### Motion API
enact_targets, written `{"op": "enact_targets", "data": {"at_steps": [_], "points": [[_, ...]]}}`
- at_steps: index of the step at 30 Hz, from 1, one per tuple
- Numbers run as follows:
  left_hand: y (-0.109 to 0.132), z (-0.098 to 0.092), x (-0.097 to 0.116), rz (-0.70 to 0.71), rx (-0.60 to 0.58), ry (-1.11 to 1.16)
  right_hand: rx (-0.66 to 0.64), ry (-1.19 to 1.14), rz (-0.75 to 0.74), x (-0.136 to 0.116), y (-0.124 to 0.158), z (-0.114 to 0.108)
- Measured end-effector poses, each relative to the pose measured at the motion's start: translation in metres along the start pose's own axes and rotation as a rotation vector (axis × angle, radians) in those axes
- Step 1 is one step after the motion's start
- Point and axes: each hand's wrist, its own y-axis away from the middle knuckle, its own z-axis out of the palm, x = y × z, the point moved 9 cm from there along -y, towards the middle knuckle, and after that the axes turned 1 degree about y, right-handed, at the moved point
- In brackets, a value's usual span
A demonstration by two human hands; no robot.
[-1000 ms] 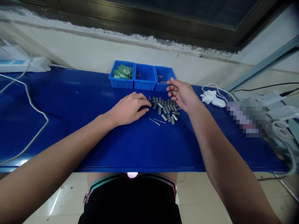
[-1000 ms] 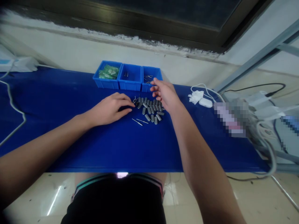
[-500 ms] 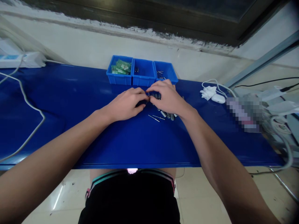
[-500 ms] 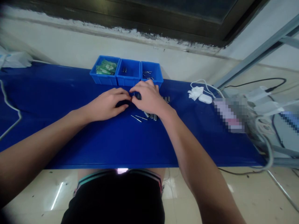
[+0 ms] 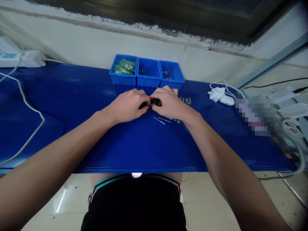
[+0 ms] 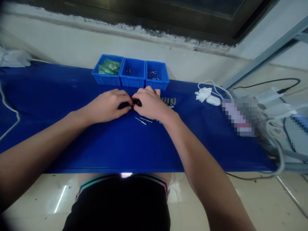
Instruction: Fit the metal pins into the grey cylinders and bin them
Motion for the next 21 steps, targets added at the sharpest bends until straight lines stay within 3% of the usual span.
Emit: {"op": "enact_targets", "data": {"at_steps": [8, 21], "points": [[0.0001, -0.0036, -0.005, -0.086, 0.008, -0.003, 0.073, 0.143, -0.014, -0.005, -0.0011, -0.0012], [0.0001, -0.0053, -0.0047, -0.086, 0.03, 0.05, 0.026, 0.16, -0.028, -0.0036, -0.0024, 0.003]]}}
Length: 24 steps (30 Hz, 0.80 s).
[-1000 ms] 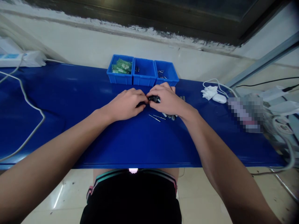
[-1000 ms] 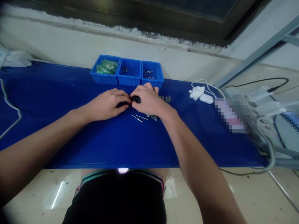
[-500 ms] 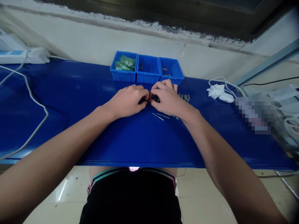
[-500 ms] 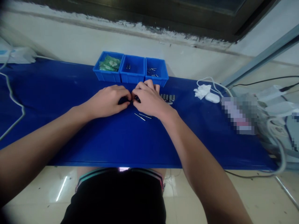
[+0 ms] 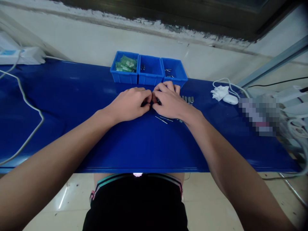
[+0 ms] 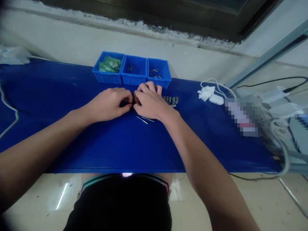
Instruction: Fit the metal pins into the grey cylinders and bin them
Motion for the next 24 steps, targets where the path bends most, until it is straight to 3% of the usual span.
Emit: {"op": "enact_targets", "data": {"at_steps": [8, 18, 21, 24], "points": [[0.0, -0.003, -0.007, -0.076, 0.018, 0.001, 0.174, -0.087, 0.063, 0.005, 0.0, -0.023], [0.0, -0.002, -0.005, -0.072, -0.008, -0.022, 0.241, -0.185, 0.088, 0.003, 0.005, -0.043], [0.0, -0.002, -0.004, -0.063, -0.009, -0.006, 0.277, -0.305, 0.161, 0.012, 0.008, -0.05], [0.001, -0.001, -0.003, -0.047, -0.01, 0.003, 0.417, -0.549, 0.2, 0.028, 0.012, -0.063]]}}
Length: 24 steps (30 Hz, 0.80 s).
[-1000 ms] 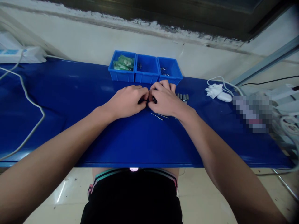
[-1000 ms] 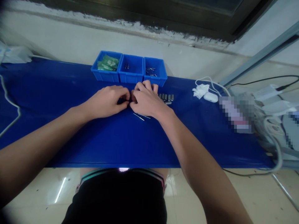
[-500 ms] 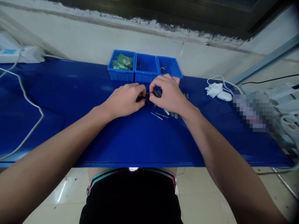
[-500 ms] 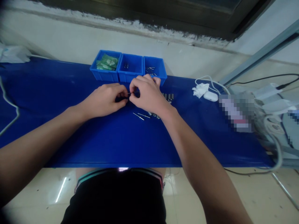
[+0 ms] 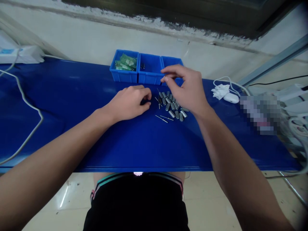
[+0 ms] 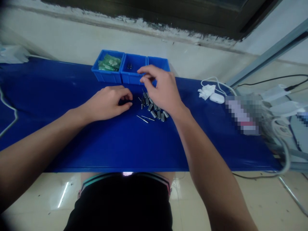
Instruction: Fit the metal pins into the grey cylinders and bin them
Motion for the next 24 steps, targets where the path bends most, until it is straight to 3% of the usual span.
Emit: {"op": "enact_targets", "data": {"at_steps": [4, 8, 11, 15, 18, 20, 24], "points": [[0.0, 0.002, 0.001, 0.038, -0.01, 0.006, 0.16, -0.394, 0.14, 0.021, -0.007, -0.024], [0.0, 0.004, 0.006, 0.082, -0.028, 0.038, 0.261, -0.594, 0.468, 0.059, -0.004, -0.033], [0.0, 0.006, 0.012, 0.113, -0.042, 0.069, 0.263, -0.669, 0.642, 0.079, 0.0, -0.028], [0.002, 0.008, 0.022, 0.194, -0.058, 0.094, 0.202, -0.666, 0.727, 0.094, 0.0, -0.016], [0.002, 0.01, 0.026, 0.224, -0.059, 0.093, 0.151, -0.545, 0.672, 0.094, -0.002, -0.015], [0.002, 0.011, 0.027, 0.23, -0.065, 0.085, 0.105, -0.351, 0.544, 0.084, -0.005, -0.02], [0.004, 0.011, 0.03, 0.246, -0.103, 0.058, -0.188, 0.176, 0.207, 0.044, -0.006, -0.012]]}}
